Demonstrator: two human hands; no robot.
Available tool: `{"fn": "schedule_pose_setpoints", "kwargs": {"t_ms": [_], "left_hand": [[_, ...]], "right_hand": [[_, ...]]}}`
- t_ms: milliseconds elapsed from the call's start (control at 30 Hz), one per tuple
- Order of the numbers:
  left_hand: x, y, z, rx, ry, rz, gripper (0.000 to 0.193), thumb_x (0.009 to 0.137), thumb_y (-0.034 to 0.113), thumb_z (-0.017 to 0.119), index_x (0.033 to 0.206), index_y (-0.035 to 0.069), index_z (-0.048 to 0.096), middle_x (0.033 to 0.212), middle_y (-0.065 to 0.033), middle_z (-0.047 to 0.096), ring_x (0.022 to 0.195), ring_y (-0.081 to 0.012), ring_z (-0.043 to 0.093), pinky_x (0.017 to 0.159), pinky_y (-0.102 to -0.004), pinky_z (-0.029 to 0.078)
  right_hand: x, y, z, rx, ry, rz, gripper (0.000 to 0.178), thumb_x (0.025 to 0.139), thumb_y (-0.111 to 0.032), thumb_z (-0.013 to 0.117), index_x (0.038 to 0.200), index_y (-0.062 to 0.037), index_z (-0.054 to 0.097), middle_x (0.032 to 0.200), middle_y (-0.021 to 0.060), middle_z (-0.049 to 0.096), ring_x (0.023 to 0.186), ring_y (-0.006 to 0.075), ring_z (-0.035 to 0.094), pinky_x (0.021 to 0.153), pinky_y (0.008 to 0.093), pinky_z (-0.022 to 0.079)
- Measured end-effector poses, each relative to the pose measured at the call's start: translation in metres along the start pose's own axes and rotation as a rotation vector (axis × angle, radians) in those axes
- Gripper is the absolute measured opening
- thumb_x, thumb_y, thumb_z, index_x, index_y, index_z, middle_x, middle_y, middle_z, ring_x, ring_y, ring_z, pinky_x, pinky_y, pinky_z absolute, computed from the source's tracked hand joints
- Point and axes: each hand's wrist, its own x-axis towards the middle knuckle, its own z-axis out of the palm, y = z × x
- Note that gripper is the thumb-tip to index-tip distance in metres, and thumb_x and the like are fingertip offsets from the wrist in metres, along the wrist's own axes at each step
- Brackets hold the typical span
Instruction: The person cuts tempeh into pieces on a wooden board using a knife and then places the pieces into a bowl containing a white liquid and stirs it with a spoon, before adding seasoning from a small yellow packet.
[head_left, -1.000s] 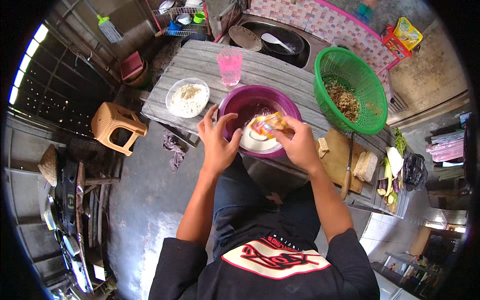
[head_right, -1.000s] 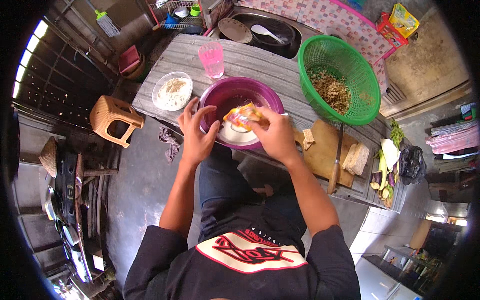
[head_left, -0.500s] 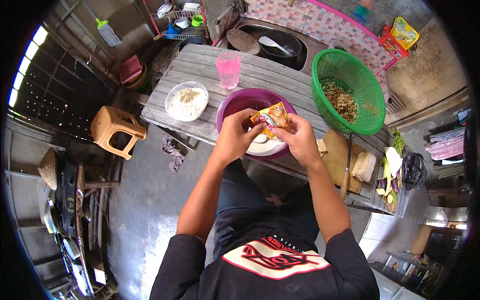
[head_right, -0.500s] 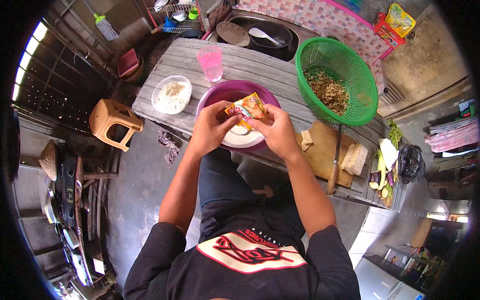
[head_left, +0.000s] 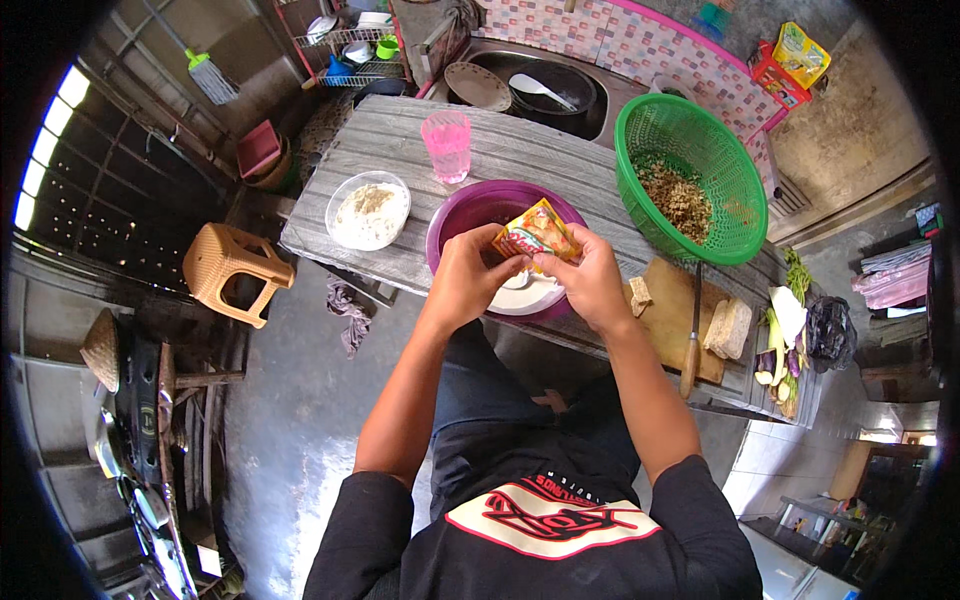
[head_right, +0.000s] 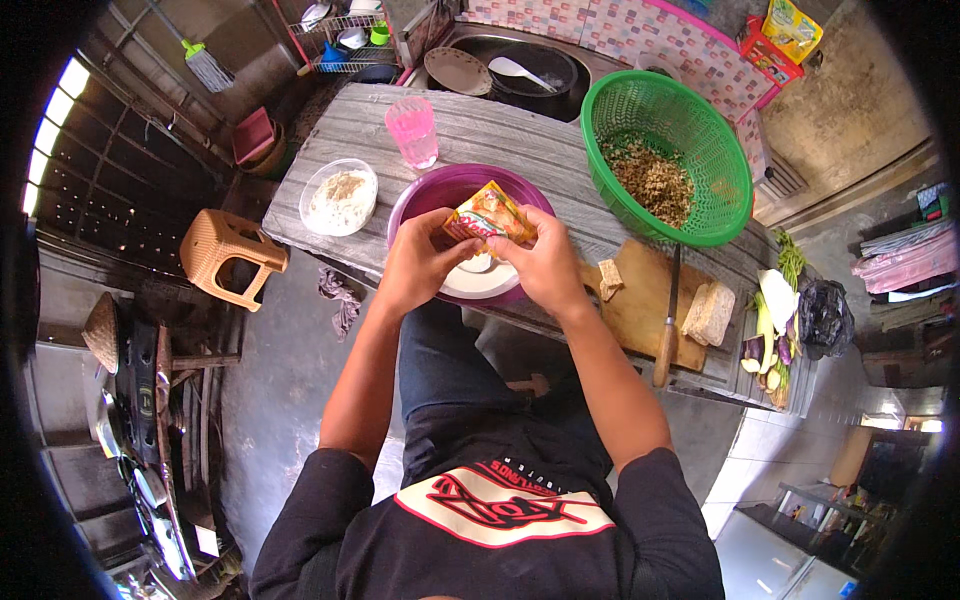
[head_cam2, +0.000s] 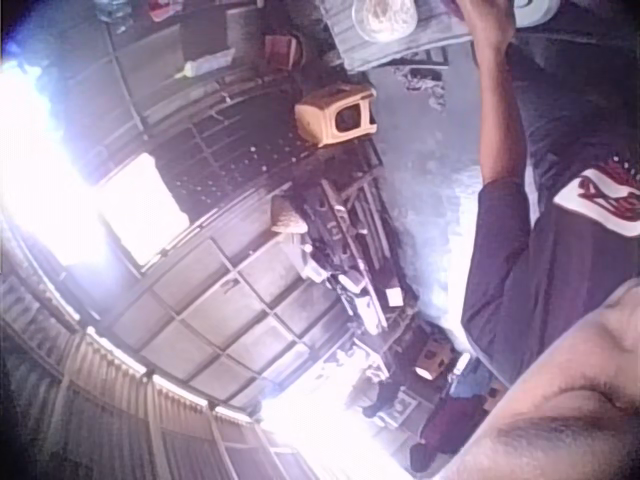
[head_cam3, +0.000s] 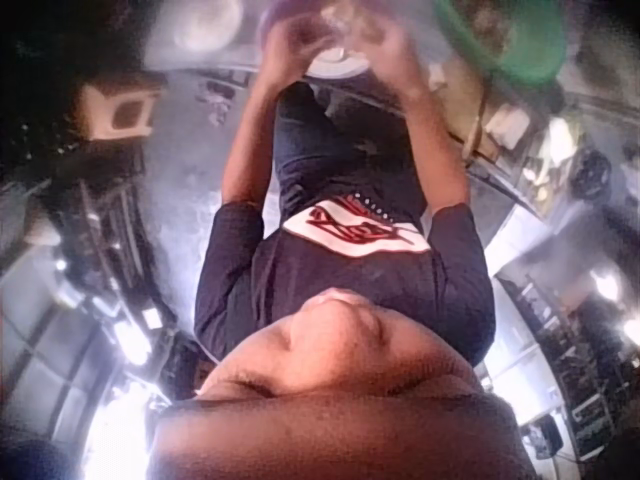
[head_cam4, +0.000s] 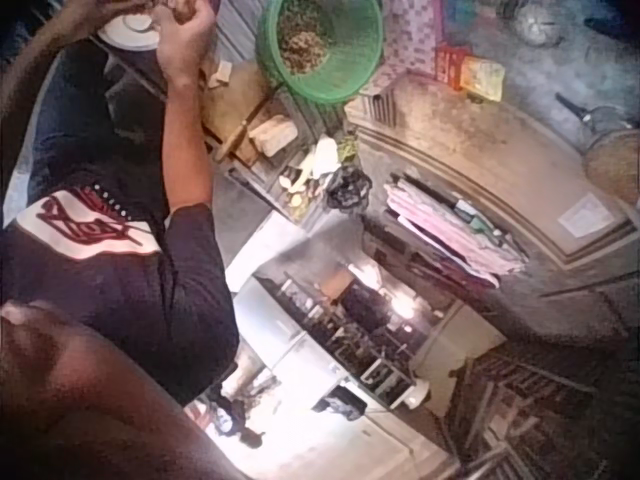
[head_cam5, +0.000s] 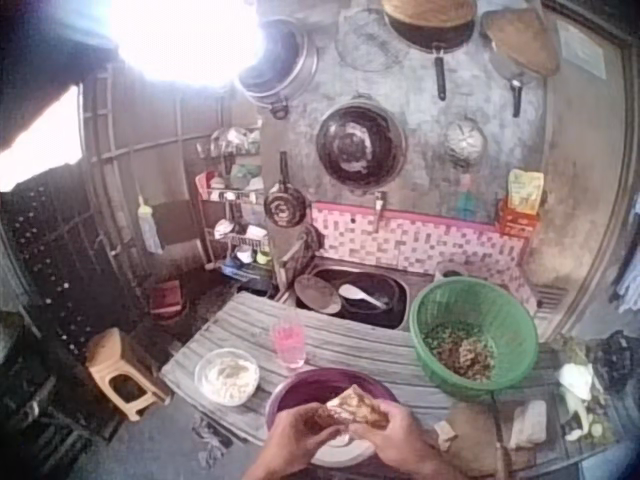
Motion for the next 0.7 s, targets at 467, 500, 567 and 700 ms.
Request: {"fn": "schedule_pose_setpoints", "kwargs": {"t_ms": [467, 500, 567, 700], "left_hand": [[0.004, -0.008, 0.003, -0.051, 0.006, 0.042, 0.021, 0.096, 0.009, 0.081, 0.109, -0.006, 0.072, 0.091, -0.0065, 0.077, 0.085, -0.0082, 0.069, 0.074, -0.0296, 0.055], [0.003, -0.011, 0.002, -0.051, 0.007, 0.042, 0.021, 0.096, 0.009, 0.081, 0.109, -0.006, 0.072, 0.091, -0.0065, 0.077, 0.085, -0.0082, 0.069, 0.074, -0.0296, 0.055], [0.003, -0.01, 0.002, 0.006, 0.005, -0.005, 0.02, 0.096, 0.008, 0.081, 0.108, -0.006, 0.072, 0.092, -0.0061, 0.077, 0.085, -0.008, 0.069, 0.074, -0.0296, 0.055], [0.004, -0.007, 0.003, -0.01, 0.005, 0.023, 0.02, 0.096, 0.008, 0.081, 0.108, -0.006, 0.072, 0.091, -0.0062, 0.077, 0.084, -0.0079, 0.069, 0.073, -0.0293, 0.055]], "right_hand": [[0.002, 0.0, 0.003, 0.017, 0.034, 0.015, 0.023, 0.096, -0.002, 0.079, 0.116, 0.0034, 0.069, 0.102, 0.0044, 0.075, 0.088, 0.008, 0.07, 0.078, 0.0267, 0.057], [0.001, 0.0, 0.001, 0.017, 0.033, 0.015, 0.023, 0.096, -0.002, 0.079, 0.116, 0.0034, 0.069, 0.102, 0.0044, 0.075, 0.088, 0.008, 0.07, 0.078, 0.0267, 0.057], [0.0, -0.002, -0.004, -0.05, -0.013, 0.05, 0.024, 0.096, -0.001, 0.079, 0.117, 0.0038, 0.069, 0.103, 0.0054, 0.076, 0.089, 0.0085, 0.07, 0.078, 0.0272, 0.058], [0.001, -0.001, -0.003, -0.035, 0.013, 0.032, 0.025, 0.096, -0.002, 0.079, 0.117, 0.0042, 0.069, 0.105, 0.0064, 0.076, 0.09, 0.009, 0.071, 0.079, 0.0277, 0.059]]}}
